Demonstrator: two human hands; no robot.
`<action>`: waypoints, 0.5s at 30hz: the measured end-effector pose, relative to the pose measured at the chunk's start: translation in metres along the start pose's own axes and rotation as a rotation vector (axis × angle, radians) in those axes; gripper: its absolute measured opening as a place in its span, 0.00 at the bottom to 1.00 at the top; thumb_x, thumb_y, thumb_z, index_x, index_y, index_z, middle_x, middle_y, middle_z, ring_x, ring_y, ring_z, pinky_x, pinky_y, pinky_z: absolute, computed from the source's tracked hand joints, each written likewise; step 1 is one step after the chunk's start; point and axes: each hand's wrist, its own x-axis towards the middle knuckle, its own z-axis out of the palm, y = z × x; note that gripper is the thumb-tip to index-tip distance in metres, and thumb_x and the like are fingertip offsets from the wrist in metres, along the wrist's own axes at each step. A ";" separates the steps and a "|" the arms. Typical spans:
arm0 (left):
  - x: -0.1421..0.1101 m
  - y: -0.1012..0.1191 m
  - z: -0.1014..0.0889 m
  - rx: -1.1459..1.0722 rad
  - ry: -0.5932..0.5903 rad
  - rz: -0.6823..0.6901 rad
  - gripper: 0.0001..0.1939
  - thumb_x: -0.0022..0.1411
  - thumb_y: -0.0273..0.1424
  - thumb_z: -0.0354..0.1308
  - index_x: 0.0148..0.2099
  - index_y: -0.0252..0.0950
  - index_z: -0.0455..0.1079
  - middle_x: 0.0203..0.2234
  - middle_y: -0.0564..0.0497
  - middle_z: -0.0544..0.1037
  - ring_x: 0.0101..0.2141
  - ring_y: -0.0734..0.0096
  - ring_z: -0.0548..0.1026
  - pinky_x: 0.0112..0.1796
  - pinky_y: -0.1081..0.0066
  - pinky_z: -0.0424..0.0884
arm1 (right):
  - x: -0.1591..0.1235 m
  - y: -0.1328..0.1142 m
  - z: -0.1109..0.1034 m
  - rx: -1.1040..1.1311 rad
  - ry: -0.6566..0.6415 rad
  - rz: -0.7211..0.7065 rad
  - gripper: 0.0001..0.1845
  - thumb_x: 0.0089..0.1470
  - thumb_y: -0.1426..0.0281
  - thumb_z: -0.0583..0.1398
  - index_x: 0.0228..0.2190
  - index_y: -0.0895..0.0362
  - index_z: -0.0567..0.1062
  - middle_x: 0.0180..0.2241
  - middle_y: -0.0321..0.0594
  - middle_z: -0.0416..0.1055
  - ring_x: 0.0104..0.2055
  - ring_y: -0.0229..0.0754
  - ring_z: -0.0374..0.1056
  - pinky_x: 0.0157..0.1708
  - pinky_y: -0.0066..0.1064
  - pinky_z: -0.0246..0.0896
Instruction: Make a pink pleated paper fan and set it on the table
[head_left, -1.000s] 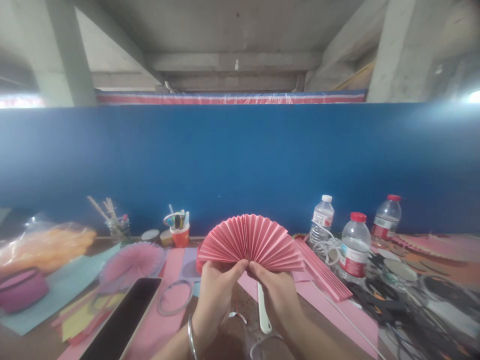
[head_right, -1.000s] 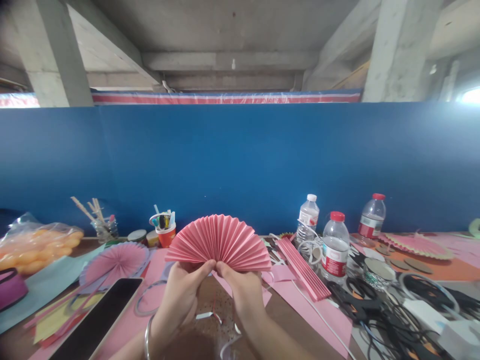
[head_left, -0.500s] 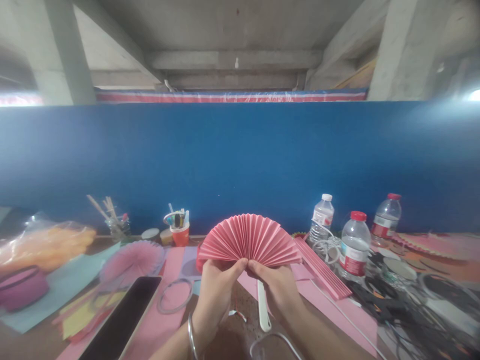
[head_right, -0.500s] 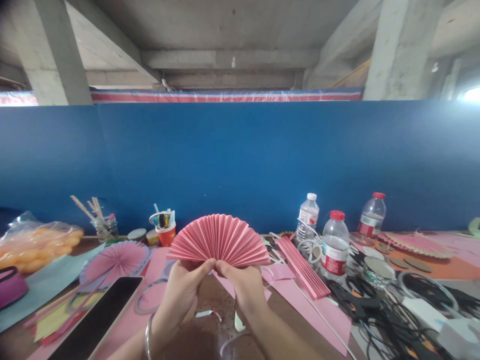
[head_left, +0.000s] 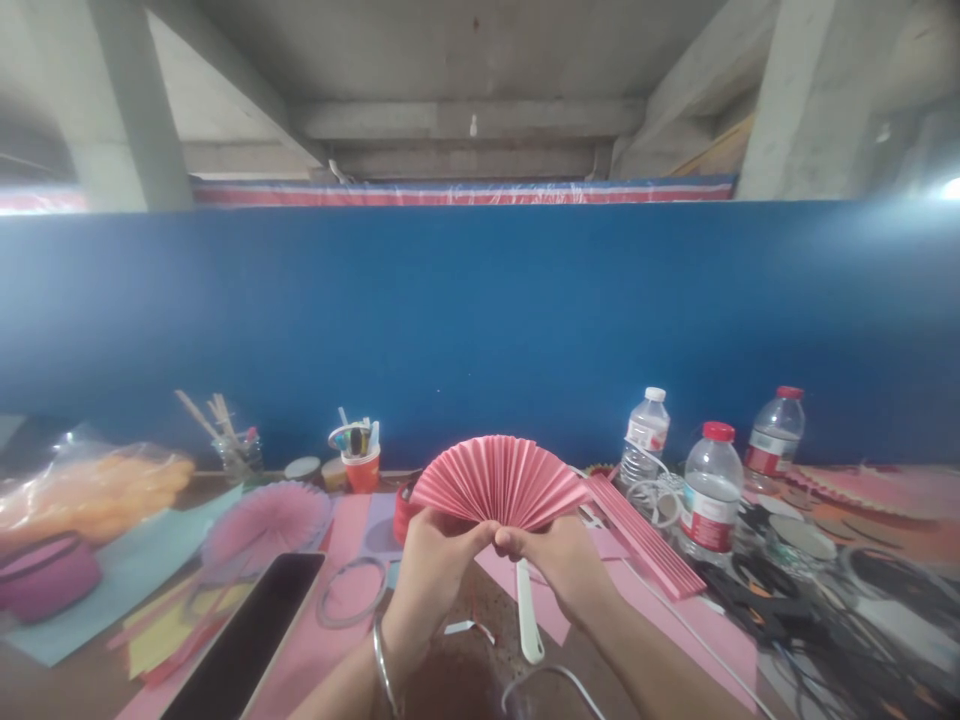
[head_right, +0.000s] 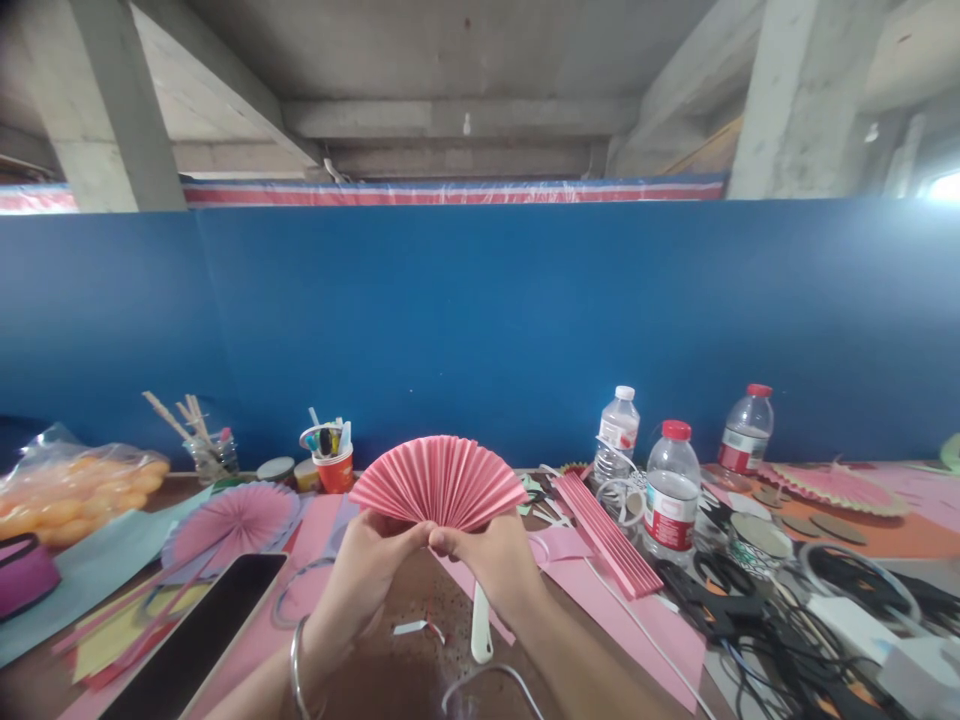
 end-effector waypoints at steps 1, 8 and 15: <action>0.000 0.001 0.000 0.015 0.001 -0.006 0.07 0.47 0.29 0.60 0.28 0.29 0.72 0.21 0.46 0.77 0.25 0.64 0.74 0.29 0.71 0.68 | 0.000 -0.001 0.000 0.013 -0.018 -0.025 0.11 0.35 0.65 0.65 0.14 0.60 0.74 0.15 0.37 0.69 0.22 0.39 0.63 0.23 0.28 0.59; 0.005 0.007 -0.007 -0.009 -0.227 -0.111 0.09 0.46 0.25 0.58 0.33 0.28 0.71 0.24 0.46 0.77 0.26 0.65 0.74 0.29 0.69 0.69 | 0.004 0.014 0.000 0.052 -0.293 -0.147 0.11 0.42 0.63 0.61 0.22 0.60 0.72 0.19 0.35 0.67 0.22 0.37 0.62 0.23 0.26 0.58; 0.006 0.015 -0.019 0.036 -0.571 -0.282 0.10 0.42 0.21 0.59 0.33 0.28 0.72 0.23 0.49 0.76 0.27 0.70 0.73 0.29 0.73 0.67 | 0.000 0.018 -0.002 0.039 -0.550 -0.200 0.21 0.37 0.61 0.65 0.36 0.57 0.73 0.34 0.37 0.70 0.39 0.45 0.65 0.40 0.32 0.59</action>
